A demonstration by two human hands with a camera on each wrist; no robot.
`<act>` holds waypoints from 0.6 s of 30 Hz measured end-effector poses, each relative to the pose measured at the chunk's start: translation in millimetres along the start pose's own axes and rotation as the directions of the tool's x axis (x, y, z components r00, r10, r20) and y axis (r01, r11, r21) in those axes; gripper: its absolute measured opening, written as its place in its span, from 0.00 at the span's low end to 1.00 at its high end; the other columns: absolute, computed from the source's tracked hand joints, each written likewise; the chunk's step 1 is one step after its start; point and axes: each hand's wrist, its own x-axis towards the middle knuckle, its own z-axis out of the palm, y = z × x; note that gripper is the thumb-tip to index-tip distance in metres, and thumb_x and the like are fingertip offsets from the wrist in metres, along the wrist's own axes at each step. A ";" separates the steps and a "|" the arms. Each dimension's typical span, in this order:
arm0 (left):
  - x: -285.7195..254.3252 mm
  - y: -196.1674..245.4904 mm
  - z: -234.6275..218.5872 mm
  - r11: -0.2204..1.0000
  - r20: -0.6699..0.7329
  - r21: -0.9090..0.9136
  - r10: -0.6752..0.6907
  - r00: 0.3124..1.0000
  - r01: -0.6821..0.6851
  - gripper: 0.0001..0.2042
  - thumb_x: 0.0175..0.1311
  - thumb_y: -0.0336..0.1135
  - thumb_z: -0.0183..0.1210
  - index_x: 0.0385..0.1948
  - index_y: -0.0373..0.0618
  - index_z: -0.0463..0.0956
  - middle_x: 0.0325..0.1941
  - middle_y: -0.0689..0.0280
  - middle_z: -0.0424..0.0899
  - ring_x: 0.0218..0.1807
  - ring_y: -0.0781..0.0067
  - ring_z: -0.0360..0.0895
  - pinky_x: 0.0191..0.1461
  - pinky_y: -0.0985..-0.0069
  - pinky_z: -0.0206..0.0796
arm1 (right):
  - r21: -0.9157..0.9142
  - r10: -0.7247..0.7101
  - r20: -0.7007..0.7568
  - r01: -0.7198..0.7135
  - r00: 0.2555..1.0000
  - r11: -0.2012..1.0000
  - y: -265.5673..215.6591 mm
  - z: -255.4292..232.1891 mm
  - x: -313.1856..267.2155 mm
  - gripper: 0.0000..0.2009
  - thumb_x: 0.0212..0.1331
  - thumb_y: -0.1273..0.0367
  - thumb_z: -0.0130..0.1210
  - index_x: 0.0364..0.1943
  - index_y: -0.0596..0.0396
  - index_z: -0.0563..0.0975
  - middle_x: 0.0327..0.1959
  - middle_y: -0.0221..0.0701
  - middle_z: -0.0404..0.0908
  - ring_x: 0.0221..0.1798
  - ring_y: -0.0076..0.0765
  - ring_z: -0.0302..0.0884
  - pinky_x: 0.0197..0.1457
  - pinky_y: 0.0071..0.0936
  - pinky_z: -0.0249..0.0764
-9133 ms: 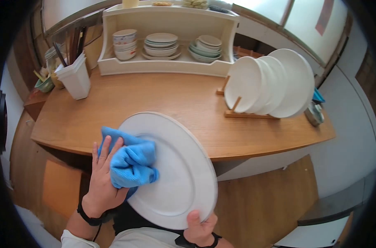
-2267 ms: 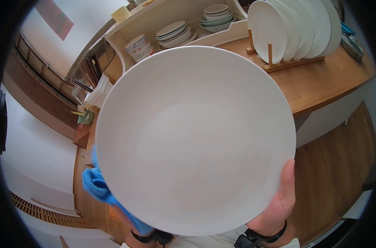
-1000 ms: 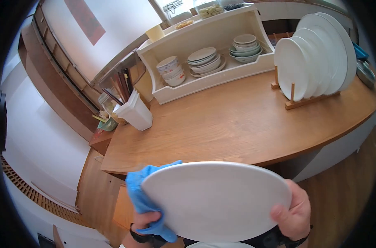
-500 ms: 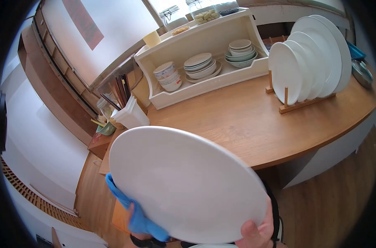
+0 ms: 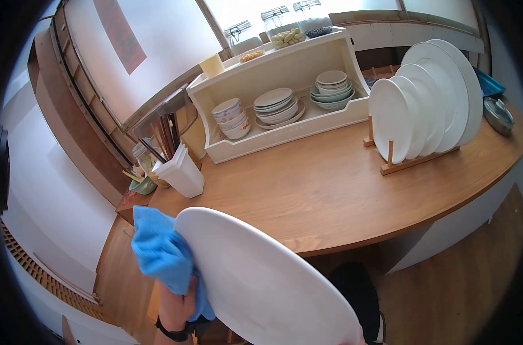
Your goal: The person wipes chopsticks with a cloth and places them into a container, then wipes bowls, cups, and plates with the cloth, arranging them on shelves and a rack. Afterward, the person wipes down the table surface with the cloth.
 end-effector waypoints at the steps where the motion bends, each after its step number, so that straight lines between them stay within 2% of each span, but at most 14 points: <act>1: 3.1 5.6 1.5 0.990 0.079 0.080 0.108 0.991 -0.114 0.21 0.54 0.29 0.58 0.52 0.36 0.72 0.55 0.48 0.74 0.59 0.44 0.69 0.65 0.55 0.56 | 0.002 0.011 -0.007 -0.011 1.000 1.000 0.1 0.0 0.0 0.38 0.63 0.45 0.43 0.66 0.64 0.55 0.64 0.43 0.65 0.62 0.47 0.67 0.64 0.42 0.65; 3: 8.2 43.0 14.1 0.940 0.033 0.306 0.150 0.988 -0.153 0.26 0.51 0.34 0.60 0.55 0.34 0.71 0.59 0.49 0.72 0.64 0.43 0.65 0.69 0.52 0.50 | 0.009 0.036 -0.017 -0.036 0.999 0.999 0.3 0.0 -0.1 0.39 0.64 0.43 0.40 0.67 0.63 0.54 0.65 0.43 0.64 0.63 0.48 0.66 0.65 0.43 0.64; 5: -42.3 23.8 43.6 0.966 0.226 0.079 0.224 0.948 -0.247 0.29 0.51 0.38 0.60 0.56 0.33 0.70 0.62 0.52 0.70 0.67 0.46 0.63 0.71 0.52 0.49 | 0.016 0.067 -0.015 -0.066 0.998 0.998 0.4 0.1 -0.9 0.40 0.65 0.41 0.36 0.67 0.63 0.54 0.66 0.43 0.63 0.64 0.49 0.65 0.67 0.44 0.62; 7: -45.0 50.2 34.7 0.922 0.377 -0.188 0.385 0.842 -0.338 0.28 0.55 0.39 0.55 0.58 0.32 0.67 0.67 0.49 0.66 0.72 0.51 0.57 0.75 0.55 0.38 | 0.079 0.095 -0.039 -0.092 0.995 0.993 -1.2 -0.8 2.0 0.41 0.65 0.39 0.33 0.67 0.63 0.54 0.66 0.44 0.62 0.66 0.49 0.63 0.68 0.45 0.61; 8: -45.0 49.2 32.0 0.893 0.439 -0.180 0.448 0.779 -0.412 0.27 0.56 0.40 0.55 0.57 0.34 0.68 0.67 0.49 0.66 0.72 0.49 0.57 0.74 0.52 0.41 | 0.122 0.059 -0.071 -0.050 0.996 0.991 0.2 1.6 5.3 0.41 0.65 0.38 0.32 0.68 0.63 0.53 0.67 0.44 0.62 0.66 0.48 0.62 0.68 0.45 0.61; 9: -40.0 38.7 29.4 0.892 0.427 -0.174 0.450 0.784 -0.417 0.27 0.56 0.40 0.55 0.57 0.34 0.68 0.67 0.49 0.66 0.72 0.49 0.57 0.74 0.52 0.41 | 0.163 0.029 -0.106 -0.011 0.994 0.987 3.6 3.8 4.3 0.42 0.65 0.38 0.31 0.68 0.62 0.53 0.67 0.44 0.61 0.67 0.48 0.61 0.69 0.45 0.60; 11: -27.1 9.2 21.3 0.883 0.423 0.088 0.386 0.819 -0.462 0.25 0.58 0.44 0.55 0.56 0.41 0.72 0.63 0.50 0.69 0.66 0.54 0.67 0.69 0.52 0.53 | 0.096 0.060 -0.131 -0.047 0.990 0.994 11.8 0.6 -12.4 0.41 0.65 0.39 0.32 0.68 0.62 0.52 0.67 0.43 0.60 0.68 0.47 0.60 0.70 0.44 0.58; 13: 4.0 -0.5 2.3 0.942 0.280 0.132 0.262 0.924 -0.307 0.28 0.54 0.43 0.60 0.56 0.35 0.71 0.67 0.50 0.66 0.69 0.52 0.63 0.72 0.52 0.47 | 0.034 0.086 -0.161 -0.082 0.983 0.996 12.4 1.4 -20.7 0.41 0.66 0.40 0.33 0.69 0.61 0.51 0.68 0.43 0.60 0.68 0.46 0.60 0.70 0.44 0.57; 15: 22.0 -1.2 -9.2 0.958 0.182 0.148 0.218 0.959 -0.246 0.27 0.54 0.41 0.60 0.55 0.35 0.71 0.65 0.49 0.68 0.66 0.49 0.66 0.71 0.52 0.49 | -0.115 0.053 -0.076 -0.061 0.996 0.991 12.7 11.2 -21.3 0.40 0.66 0.42 0.35 0.69 0.60 0.50 0.68 0.42 0.60 0.69 0.45 0.59 0.71 0.42 0.56; 16: 21.9 2.0 -5.7 0.960 0.204 0.102 0.235 0.950 -0.260 0.28 0.53 0.42 0.59 0.56 0.34 0.70 0.64 0.46 0.67 0.67 0.46 0.64 0.71 0.52 0.47 | -0.066 0.034 -0.026 -0.036 0.999 0.997 9.5 16.8 -17.9 0.39 0.66 0.43 0.38 0.69 0.61 0.51 0.68 0.42 0.60 0.68 0.44 0.60 0.69 0.42 0.60; 17: 18.6 6.0 0.9 0.962 0.226 0.054 0.251 0.941 -0.269 0.30 0.52 0.43 0.59 0.57 0.34 0.69 0.64 0.44 0.67 0.67 0.43 0.63 0.72 0.51 0.46 | -0.064 0.030 -0.030 -0.032 0.999 0.997 6.5 16.8 -13.7 0.39 0.66 0.43 0.38 0.69 0.61 0.51 0.68 0.42 0.60 0.68 0.44 0.60 0.69 0.42 0.60; 18: 12.5 11.4 12.0 0.951 0.228 -0.029 0.305 0.925 -0.307 0.29 0.53 0.40 0.59 0.57 0.34 0.69 0.64 0.45 0.67 0.66 0.44 0.64 0.72 0.53 0.47 | -0.032 0.029 -0.026 -0.030 0.999 0.999 3.8 13.4 -9.0 0.38 0.67 0.43 0.37 0.68 0.62 0.51 0.67 0.43 0.61 0.67 0.44 0.61 0.68 0.42 0.62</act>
